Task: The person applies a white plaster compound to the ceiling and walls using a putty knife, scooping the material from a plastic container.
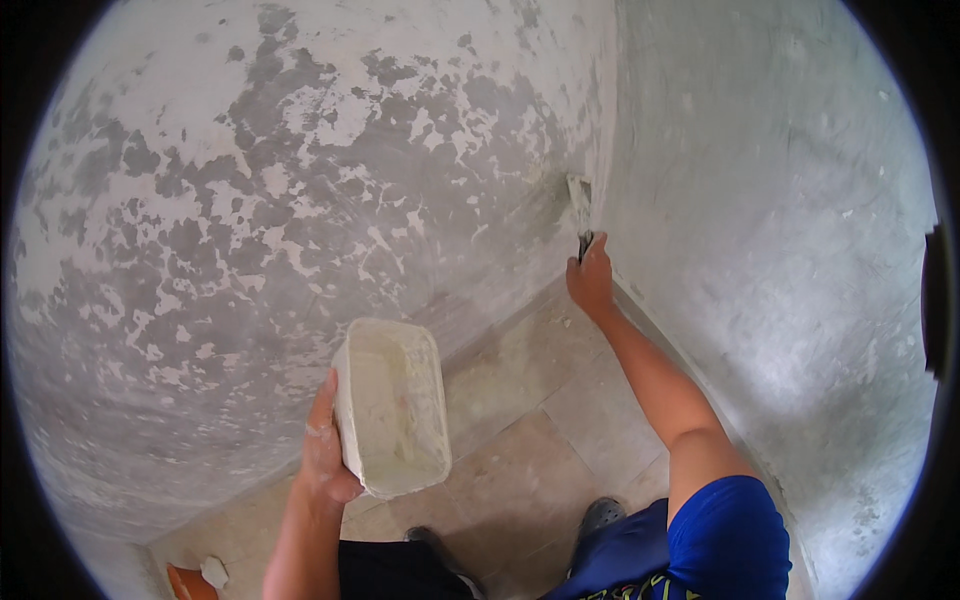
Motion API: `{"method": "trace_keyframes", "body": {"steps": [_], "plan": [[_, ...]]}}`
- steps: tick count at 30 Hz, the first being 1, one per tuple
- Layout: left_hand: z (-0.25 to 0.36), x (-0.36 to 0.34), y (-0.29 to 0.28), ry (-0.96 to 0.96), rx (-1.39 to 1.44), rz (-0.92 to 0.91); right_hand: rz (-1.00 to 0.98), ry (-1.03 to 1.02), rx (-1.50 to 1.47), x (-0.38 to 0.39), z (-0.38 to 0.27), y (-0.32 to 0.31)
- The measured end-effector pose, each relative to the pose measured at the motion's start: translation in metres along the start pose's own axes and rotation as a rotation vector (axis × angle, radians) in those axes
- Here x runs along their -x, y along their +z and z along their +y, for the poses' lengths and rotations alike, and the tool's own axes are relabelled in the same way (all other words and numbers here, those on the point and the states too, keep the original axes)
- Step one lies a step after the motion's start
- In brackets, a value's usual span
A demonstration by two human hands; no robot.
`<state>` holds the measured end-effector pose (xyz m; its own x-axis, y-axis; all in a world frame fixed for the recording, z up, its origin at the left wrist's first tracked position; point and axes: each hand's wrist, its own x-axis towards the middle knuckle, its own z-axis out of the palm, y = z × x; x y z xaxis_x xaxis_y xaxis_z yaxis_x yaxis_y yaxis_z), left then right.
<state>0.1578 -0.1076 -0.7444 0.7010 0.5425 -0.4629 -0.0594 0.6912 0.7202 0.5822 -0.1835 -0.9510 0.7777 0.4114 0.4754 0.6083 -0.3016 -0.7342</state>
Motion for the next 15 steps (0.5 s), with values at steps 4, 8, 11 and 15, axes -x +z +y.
{"method": "trace_keyframes", "body": {"steps": [4,8,11,15], "plan": [[-0.004,0.011,0.013,0.047,-0.087,0.086,-0.228,0.227,-0.076,-0.002,-0.015,0.03],[-0.008,0.007,0.006,0.043,-0.079,0.081,-0.415,0.065,0.018,0.085,-0.01,0.071],[-0.007,-0.004,-0.007,0.07,-0.071,0.035,-0.734,-0.005,0.085,0.129,-0.01,0.052],[0.001,-0.012,-0.017,0.145,0.031,-0.04,-0.865,-0.146,0.121,0.128,-0.031,0.018]]}}
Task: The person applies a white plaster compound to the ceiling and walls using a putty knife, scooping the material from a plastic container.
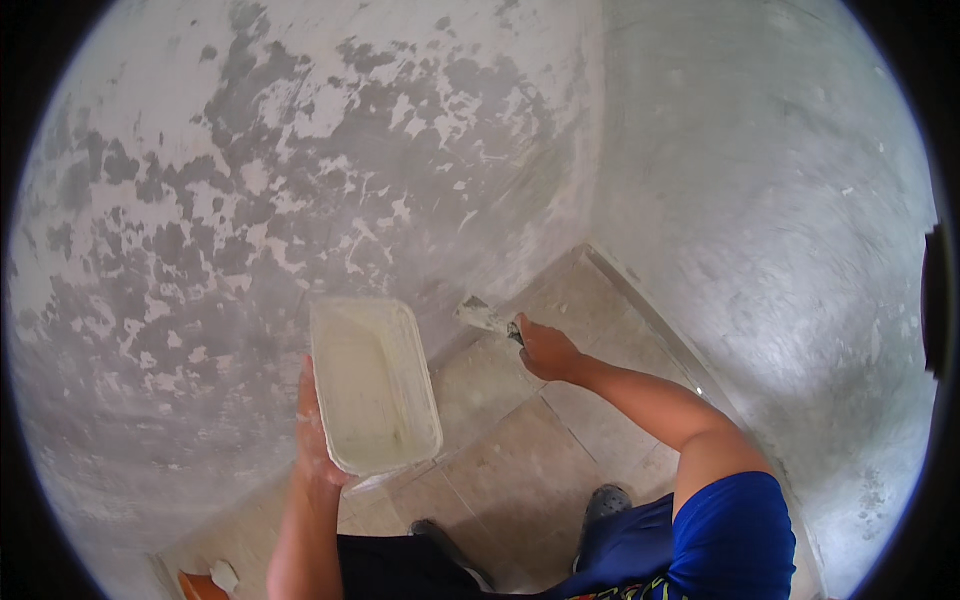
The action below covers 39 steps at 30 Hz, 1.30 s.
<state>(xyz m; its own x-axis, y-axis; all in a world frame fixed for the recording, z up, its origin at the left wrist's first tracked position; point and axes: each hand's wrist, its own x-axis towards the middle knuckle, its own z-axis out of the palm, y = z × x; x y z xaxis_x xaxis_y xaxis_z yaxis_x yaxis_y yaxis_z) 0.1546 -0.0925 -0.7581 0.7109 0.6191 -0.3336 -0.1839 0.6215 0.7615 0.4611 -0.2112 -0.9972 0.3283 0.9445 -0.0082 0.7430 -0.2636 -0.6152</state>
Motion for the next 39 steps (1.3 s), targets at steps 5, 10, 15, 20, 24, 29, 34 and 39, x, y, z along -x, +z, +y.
{"method": "trace_keyframes", "body": {"steps": [5,10,15,20,24,29,34,39], "plan": [[0.014,-0.015,0.003,0.109,-0.057,-0.025,0.295,-0.289,-0.26,-0.01,-0.05,-0.089],[0.03,-0.009,-0.006,0.223,-0.015,0.027,0.076,-0.137,-0.843,-0.006,-0.132,-0.146],[0.033,-0.008,-0.012,0.222,0.052,0.03,0.016,-0.33,-0.769,-0.009,-0.142,-0.13],[0.028,-0.002,-0.012,0.193,0.08,0.063,0.097,-0.503,-0.497,-0.002,-0.16,-0.114],[0.028,0.0,-0.002,0.149,0.13,-0.005,0.237,-0.742,-0.325,-0.008,-0.162,-0.106],[0.027,0.001,-0.003,0.221,0.03,-0.06,0.142,-0.646,-0.363,-0.018,-0.156,-0.103],[0.025,-0.007,-0.004,0.221,0.114,-0.03,0.295,-0.71,-0.463,-0.039,-0.116,-0.064],[0.026,-0.003,-0.031,0.26,0.119,0.01,0.308,-0.653,-0.4,-0.037,-0.111,-0.069]]}}
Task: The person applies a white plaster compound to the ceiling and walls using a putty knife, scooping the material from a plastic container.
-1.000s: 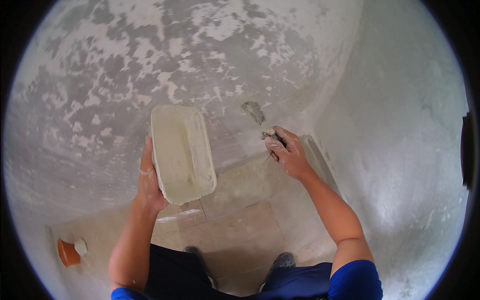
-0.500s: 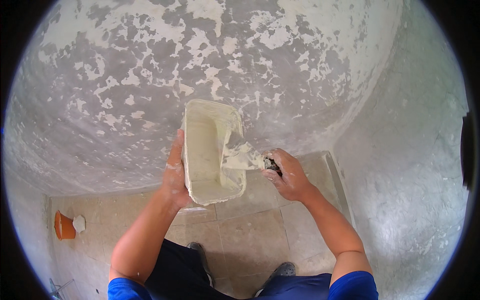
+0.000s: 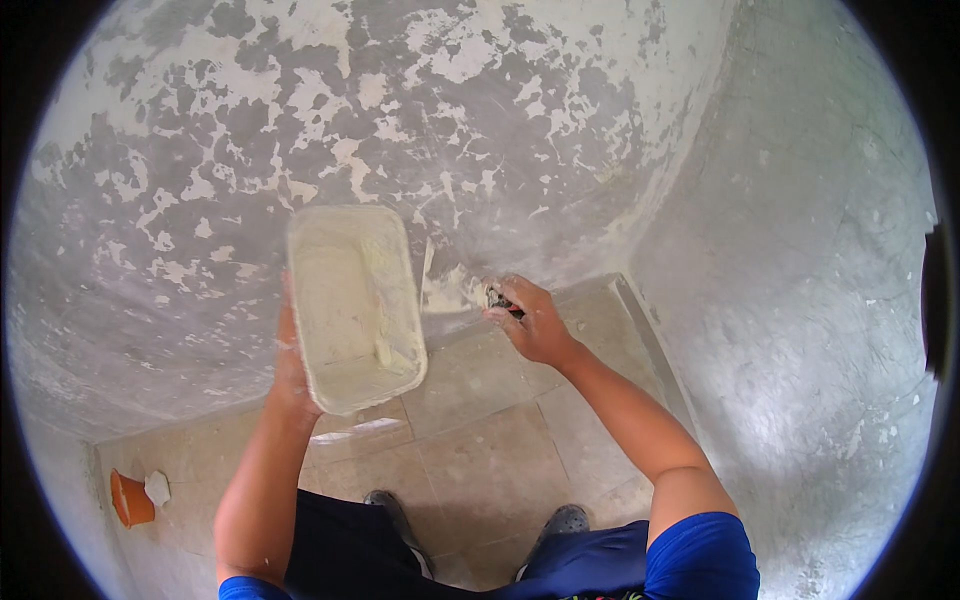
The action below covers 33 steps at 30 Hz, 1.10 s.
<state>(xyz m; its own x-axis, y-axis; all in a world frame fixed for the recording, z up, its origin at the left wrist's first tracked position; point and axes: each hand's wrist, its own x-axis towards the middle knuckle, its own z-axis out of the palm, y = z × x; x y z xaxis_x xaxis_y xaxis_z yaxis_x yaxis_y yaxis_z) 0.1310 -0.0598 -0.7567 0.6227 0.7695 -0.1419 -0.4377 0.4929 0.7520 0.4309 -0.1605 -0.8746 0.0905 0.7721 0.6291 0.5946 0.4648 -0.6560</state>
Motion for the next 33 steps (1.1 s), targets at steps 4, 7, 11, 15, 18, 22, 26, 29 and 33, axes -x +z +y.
{"method": "trace_keyframes", "body": {"steps": [4,7,11,15,18,22,26,29,33], "plan": [[0.015,0.01,0.008,0.103,-0.087,0.007,0.074,0.082,0.06,-0.003,0.004,-0.005],[0.018,0.001,0.009,0.171,-0.125,-0.045,0.064,0.367,-0.096,-0.006,-0.017,-0.02],[0.024,0.004,0.02,0.237,-0.163,0.049,-0.171,0.701,-0.598,-0.017,-0.055,-0.047],[0.027,0.007,0.012,0.309,-0.259,0.05,-0.533,0.781,-0.617,-0.029,-0.103,-0.064],[0.018,0.004,-0.011,0.397,-0.297,0.063,-0.56,0.892,-0.765,-0.034,-0.131,-0.055],[0.006,-0.004,-0.006,0.513,-0.359,0.101,-0.443,0.809,-0.754,-0.024,-0.133,-0.029],[0.009,-0.003,0.002,0.629,-0.33,0.045,-0.309,0.822,-0.78,-0.016,-0.135,0.001],[0.012,-0.002,0.003,0.701,-0.366,0.028,-0.264,0.829,-0.821,-0.014,-0.138,0.011],[0.015,-0.001,0.005,0.698,-0.392,0.022,-0.23,0.809,-0.825,-0.015,-0.143,0.01]]}}
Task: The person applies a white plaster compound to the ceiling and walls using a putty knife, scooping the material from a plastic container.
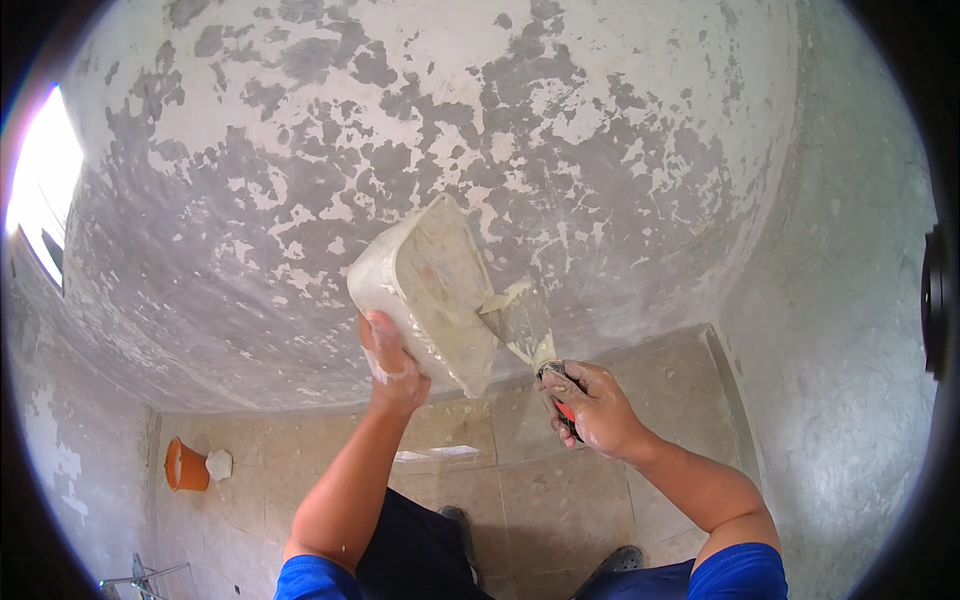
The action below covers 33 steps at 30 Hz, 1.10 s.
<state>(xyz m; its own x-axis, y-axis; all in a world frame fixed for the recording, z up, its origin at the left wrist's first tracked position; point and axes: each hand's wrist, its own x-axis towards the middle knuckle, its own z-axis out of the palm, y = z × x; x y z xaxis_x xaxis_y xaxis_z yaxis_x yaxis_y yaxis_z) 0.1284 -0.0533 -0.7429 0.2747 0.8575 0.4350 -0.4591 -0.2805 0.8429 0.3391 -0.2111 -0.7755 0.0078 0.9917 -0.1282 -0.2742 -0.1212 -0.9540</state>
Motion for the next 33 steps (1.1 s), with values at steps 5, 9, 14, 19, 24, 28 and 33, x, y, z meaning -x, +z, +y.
{"method": "trace_keyframes", "body": {"steps": [5,9,14,19,24,28,33], "plan": [[0.001,0.005,0.002,-0.02,-0.036,-0.03,0.004,-0.027,-0.011,-0.001,-0.001,0.006],[-0.005,0.009,0.011,-0.059,-0.072,-0.042,0.047,-0.029,-0.063,-0.008,-0.005,0.006],[-0.012,0.017,0.014,-0.179,-0.179,-0.111,0.124,-0.067,-0.129,-0.013,-0.02,0.005],[-0.014,0.014,0.014,-0.404,-0.111,-0.18,0.168,-0.107,-0.087,-0.018,-0.025,-0.003],[0.003,0.004,0.024,-0.535,-0.055,-0.164,0.177,-0.162,-0.016,-0.02,-0.026,-0.015],[0.012,0.001,0.011,-0.532,-0.028,-0.142,-0.004,-0.184,0.026,-0.016,-0.032,-0.03],[0.033,-0.011,-0.002,-0.461,0.009,-0.146,-0.16,0.015,0.375,0.01,-0.063,-0.035]]}}
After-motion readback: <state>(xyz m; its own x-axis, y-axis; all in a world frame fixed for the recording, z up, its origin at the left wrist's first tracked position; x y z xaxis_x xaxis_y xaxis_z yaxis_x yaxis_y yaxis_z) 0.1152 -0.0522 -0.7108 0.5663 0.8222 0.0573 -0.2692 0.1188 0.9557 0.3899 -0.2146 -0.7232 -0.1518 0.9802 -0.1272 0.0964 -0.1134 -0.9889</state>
